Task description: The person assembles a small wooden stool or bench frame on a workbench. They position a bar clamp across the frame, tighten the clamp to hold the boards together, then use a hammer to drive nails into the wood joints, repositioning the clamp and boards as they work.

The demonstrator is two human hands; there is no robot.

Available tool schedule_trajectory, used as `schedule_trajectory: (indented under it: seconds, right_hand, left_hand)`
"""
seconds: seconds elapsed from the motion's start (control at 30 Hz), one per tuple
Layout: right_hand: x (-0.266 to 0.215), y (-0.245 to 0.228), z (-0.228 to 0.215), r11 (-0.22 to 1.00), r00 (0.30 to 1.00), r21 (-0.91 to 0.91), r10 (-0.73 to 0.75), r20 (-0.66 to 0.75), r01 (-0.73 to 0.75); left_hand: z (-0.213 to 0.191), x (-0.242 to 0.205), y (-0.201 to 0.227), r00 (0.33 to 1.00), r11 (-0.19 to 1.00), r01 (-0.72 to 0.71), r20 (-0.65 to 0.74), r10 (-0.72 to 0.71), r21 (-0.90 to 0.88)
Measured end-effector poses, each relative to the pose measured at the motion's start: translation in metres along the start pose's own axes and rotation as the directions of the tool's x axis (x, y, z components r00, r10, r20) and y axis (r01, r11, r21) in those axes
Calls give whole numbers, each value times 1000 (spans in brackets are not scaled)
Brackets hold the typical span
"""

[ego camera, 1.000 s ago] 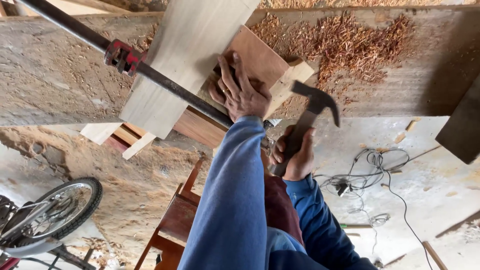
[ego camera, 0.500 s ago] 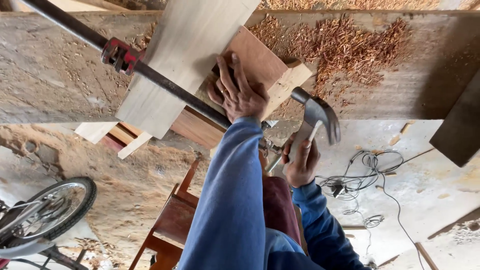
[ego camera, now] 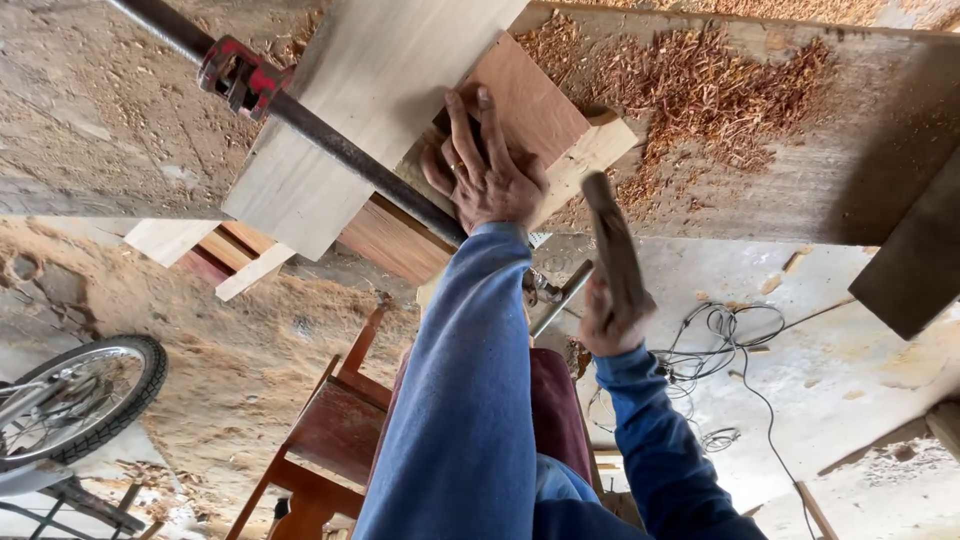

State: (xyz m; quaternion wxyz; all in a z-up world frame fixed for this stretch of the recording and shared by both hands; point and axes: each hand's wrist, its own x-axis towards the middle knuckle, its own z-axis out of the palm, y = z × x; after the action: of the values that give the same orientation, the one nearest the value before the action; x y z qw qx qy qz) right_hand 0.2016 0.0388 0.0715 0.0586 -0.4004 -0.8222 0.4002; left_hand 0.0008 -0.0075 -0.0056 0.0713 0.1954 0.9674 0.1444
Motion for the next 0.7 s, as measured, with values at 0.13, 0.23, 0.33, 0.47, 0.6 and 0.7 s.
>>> schedule_trajectory:
  seconds: [0.13,0.23,0.33,0.47,0.6,0.7]
  right_hand:
    - [-12,5,-6,924,968,320,-146,-205,208]
    - [-10,55,7,999,998,30,-15,65,13]
    - [-14,77,14,837,973,-497,-191,128,230]
    - [12,-26,-17,915,994,399,-12,-112,56]
    - [-12,30,-8,853,916,374,-257,-310,365]
    - [1,42,-3,953,913,-56,-303,-274,299]
  left_hand:
    - [4,0,-5,999,1000,0,32,0,0]
    - [0,0,-3,998,1000,19,60,-18,-8]
    - [8,-5,-4,997,999,35,70,-36,26]
    - [-10,2,1,993,998,46,111,-41,-47]
    - [6,3,-5,996,999,17,83,-20,28]
    - [1,3,-5,996,1000,16,85,-15,-15]
